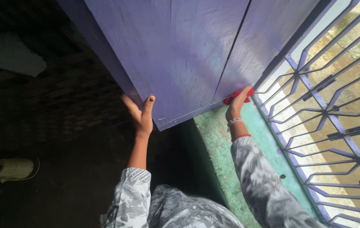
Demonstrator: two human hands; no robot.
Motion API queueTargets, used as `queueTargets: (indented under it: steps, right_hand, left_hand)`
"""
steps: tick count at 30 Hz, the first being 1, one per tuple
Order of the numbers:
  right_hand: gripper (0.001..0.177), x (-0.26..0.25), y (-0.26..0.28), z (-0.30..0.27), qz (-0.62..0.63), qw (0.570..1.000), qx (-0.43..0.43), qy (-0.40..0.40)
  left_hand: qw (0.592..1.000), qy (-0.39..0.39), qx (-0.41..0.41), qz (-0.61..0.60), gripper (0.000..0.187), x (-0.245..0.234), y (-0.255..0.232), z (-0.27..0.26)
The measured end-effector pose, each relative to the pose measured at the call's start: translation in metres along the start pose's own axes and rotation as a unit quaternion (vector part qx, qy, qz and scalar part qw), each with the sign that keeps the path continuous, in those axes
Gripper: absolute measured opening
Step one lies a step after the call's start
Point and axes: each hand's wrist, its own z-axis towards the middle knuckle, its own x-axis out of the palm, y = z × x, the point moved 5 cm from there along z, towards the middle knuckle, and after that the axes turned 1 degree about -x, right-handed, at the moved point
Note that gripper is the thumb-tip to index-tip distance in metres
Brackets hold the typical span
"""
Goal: The person wipes a purple painted wooden surface with a red cloth. They move the cloth in circular and back-and-forth motions across the surface, covering different areas from top to bottom.
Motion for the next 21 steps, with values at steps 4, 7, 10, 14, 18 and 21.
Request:
queueTargets:
  steps: [4,7,10,14,18,21]
  right_hand:
    - [0.087,0.012,0.022,0.007,-0.107,0.961,-0.236,0.1]
    - [0.086,0.006,0.004,0.016,-0.151,0.943,-0.282,0.091]
    - [0.083,0.006,-0.007,0.028,-0.206,0.924,-0.321,0.024]
    - [0.081,-0.01,-0.009,0.05,-0.034,0.993,-0.116,-0.011]
    - [0.086,-0.008,-0.009,0.031,-0.081,0.988,-0.08,0.105]
    - [0.07,-0.012,-0.034,0.0,-0.179,0.955,-0.194,0.132]
  left_hand:
    - [1.0,-0.005,0.014,0.005,0.082,0.001,0.0,-0.002]
    - [1.0,-0.007,0.015,0.014,0.082,0.0,0.001,-0.003]
    - [1.0,-0.007,0.027,0.014,0.08,0.0,-0.001,0.001]
    - [1.0,-0.006,0.017,-0.005,0.082,0.002,-0.002,-0.003]
    - [0.999,-0.004,0.031,0.004,0.083,0.004,-0.009,-0.001]
    - [1.0,0.0,0.024,0.013,0.08,0.003,-0.009,-0.001]
